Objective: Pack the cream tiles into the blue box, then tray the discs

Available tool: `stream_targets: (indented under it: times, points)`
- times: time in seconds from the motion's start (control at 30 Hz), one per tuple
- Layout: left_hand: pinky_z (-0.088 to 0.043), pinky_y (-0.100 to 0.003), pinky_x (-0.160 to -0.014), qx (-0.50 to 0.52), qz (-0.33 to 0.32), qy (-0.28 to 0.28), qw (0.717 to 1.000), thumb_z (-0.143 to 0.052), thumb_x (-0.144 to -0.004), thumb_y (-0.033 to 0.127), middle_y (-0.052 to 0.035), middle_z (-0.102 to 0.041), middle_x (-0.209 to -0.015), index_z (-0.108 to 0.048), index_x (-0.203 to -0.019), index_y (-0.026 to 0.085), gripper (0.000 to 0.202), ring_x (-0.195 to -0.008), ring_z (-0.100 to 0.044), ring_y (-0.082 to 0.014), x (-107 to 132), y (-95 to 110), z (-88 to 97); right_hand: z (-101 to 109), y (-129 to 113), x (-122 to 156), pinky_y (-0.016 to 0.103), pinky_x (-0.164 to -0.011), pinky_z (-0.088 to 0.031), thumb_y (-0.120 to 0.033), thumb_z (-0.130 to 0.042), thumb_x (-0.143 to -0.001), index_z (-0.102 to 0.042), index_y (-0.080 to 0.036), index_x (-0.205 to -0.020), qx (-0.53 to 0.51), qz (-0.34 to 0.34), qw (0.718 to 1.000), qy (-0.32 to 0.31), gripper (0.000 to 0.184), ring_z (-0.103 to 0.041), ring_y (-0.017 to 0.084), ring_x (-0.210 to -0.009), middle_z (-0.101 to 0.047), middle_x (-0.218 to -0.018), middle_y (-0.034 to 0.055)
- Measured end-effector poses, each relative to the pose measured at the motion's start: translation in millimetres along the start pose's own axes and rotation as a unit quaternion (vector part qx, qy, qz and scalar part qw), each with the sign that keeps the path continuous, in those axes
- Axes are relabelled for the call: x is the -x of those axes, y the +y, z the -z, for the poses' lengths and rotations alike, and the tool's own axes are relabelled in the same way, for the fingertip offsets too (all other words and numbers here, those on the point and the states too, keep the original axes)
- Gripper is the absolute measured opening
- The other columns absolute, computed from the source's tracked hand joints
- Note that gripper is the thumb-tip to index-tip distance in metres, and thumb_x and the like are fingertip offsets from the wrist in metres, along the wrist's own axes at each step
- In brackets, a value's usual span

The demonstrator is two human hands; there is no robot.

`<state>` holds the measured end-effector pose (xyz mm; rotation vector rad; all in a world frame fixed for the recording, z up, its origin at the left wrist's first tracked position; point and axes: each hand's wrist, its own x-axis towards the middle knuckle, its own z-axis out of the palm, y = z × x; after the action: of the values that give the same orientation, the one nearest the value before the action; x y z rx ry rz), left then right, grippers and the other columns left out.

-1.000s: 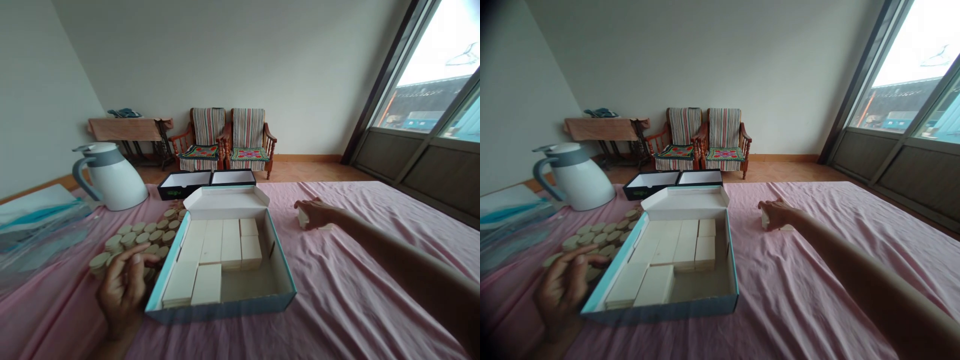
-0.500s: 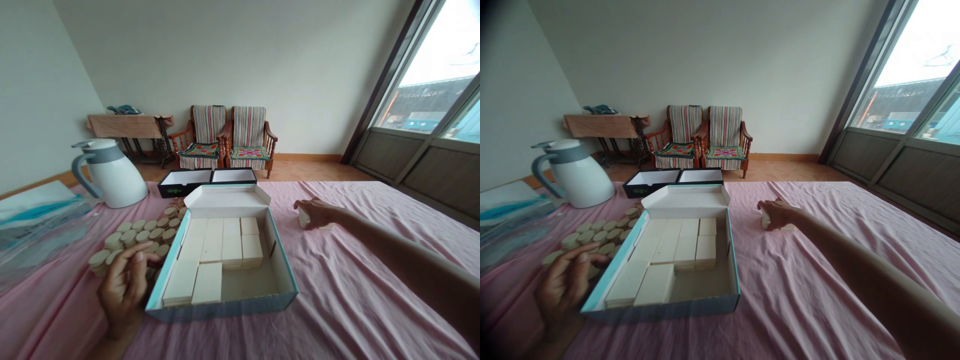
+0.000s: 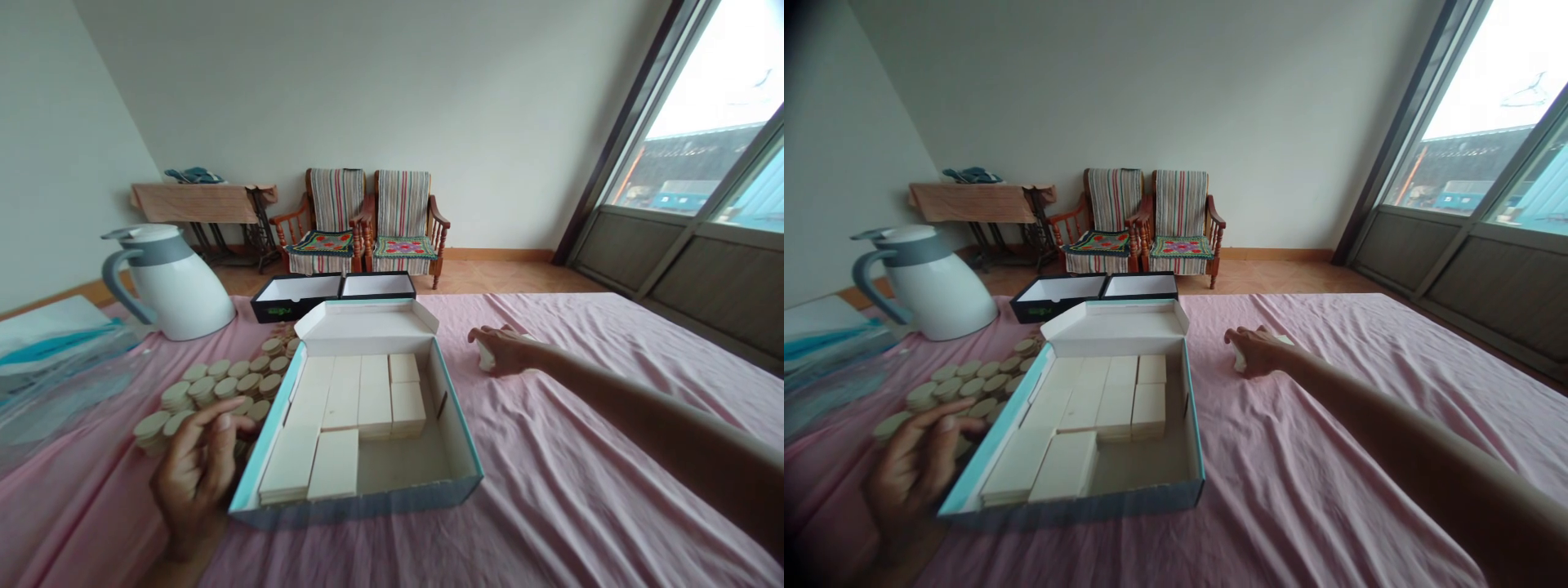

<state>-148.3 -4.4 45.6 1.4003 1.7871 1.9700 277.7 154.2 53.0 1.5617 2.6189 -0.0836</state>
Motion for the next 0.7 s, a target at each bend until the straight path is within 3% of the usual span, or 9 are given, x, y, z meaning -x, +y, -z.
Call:
stream_targets:
  times: [0.23, 0.3, 0.4, 0.5, 0.57, 0.7]
  points:
    - [-0.044, -0.019, -0.048, 0.0, -0.029, -0.015, 0.999, -0.057, -0.081, 0.041, -0.0002, -0.062, -0.067, -0.063, -0.098, 0.015, 0.031, -0.052, -0.054, -0.0103, -1, -4, 3.1, -8, -6, 9, 0.037, -0.077, -0.035, -0.03, -0.06, -0.064, -0.046, -0.018, -0.109, 0.036, -0.013, 0.998, 0.04, 0.05, -0.058, 0.023, -0.079, -0.056, -0.101, 0.0096]
    - [-0.043, -0.018, -0.048, 0.002, -0.026, -0.018, 0.999, -0.056, -0.082, 0.039, 0.0, -0.062, -0.067, -0.063, -0.098, 0.014, 0.03, -0.051, -0.053, -0.0094, 0, -3, 4.1, 0, -10, 15, 0.034, -0.073, -0.035, -0.025, -0.062, -0.059, -0.045, -0.018, -0.108, 0.039, -0.019, 0.998, 0.051, 0.052, -0.057, 0.022, -0.078, -0.055, -0.1, 0.0084]
    - [-0.041, -0.018, -0.045, 0.003, -0.043, -0.04, 0.998, -0.054, -0.084, 0.039, -0.0006, -0.062, -0.067, -0.062, -0.098, 0.014, 0.03, -0.051, -0.054, -0.0097, 1, -3, 5.3, 31, -25, 26, 0.028, -0.064, -0.035, -0.018, -0.062, -0.055, -0.044, -0.018, -0.106, 0.005, -0.032, 0.995, 0.094, 0.054, -0.054, 0.02, -0.076, -0.052, -0.099, 0.0075]
    - [-0.042, -0.019, -0.045, 0.008, -0.064, -0.047, 0.997, -0.053, -0.085, 0.039, -0.0008, -0.062, -0.065, -0.062, -0.097, 0.014, 0.029, -0.051, -0.056, -0.0108, 1, -3, 5.1, 73, -60, 40, 0.026, -0.061, -0.035, -0.017, -0.06, -0.057, -0.042, -0.018, -0.105, -0.051, -0.008, 0.986, 0.159, 0.052, -0.051, 0.018, -0.075, -0.05, -0.095, 0.0061]
    - [-0.044, -0.02, -0.047, 0.011, -0.067, -0.049, 0.996, -0.052, -0.086, 0.038, -0.0005, -0.062, -0.065, -0.062, -0.096, 0.015, 0.027, -0.052, -0.056, -0.0112, 2, -3, 4.6, 96, -96, 49, 0.025, -0.062, -0.036, -0.018, -0.06, -0.059, -0.041, -0.02, -0.106, -0.092, 0.038, 0.981, 0.167, 0.05, -0.05, 0.017, -0.076, -0.051, -0.093, 0.0042]
    - [-0.046, -0.021, -0.051, 0.024, -0.064, -0.051, 0.996, -0.052, -0.086, 0.036, -0.0002, -0.061, -0.065, -0.062, -0.097, 0.016, 0.025, -0.055, -0.058, -0.0117, 3, -3, 4.5, 111, -168, 60, 0.024, -0.064, -0.038, -0.019, -0.062, -0.06, -0.042, -0.021, -0.106, -0.187, 0.137, 0.97, 0.069, 0.05, -0.05, 0.016, -0.079, -0.053, -0.094, 0.0028]
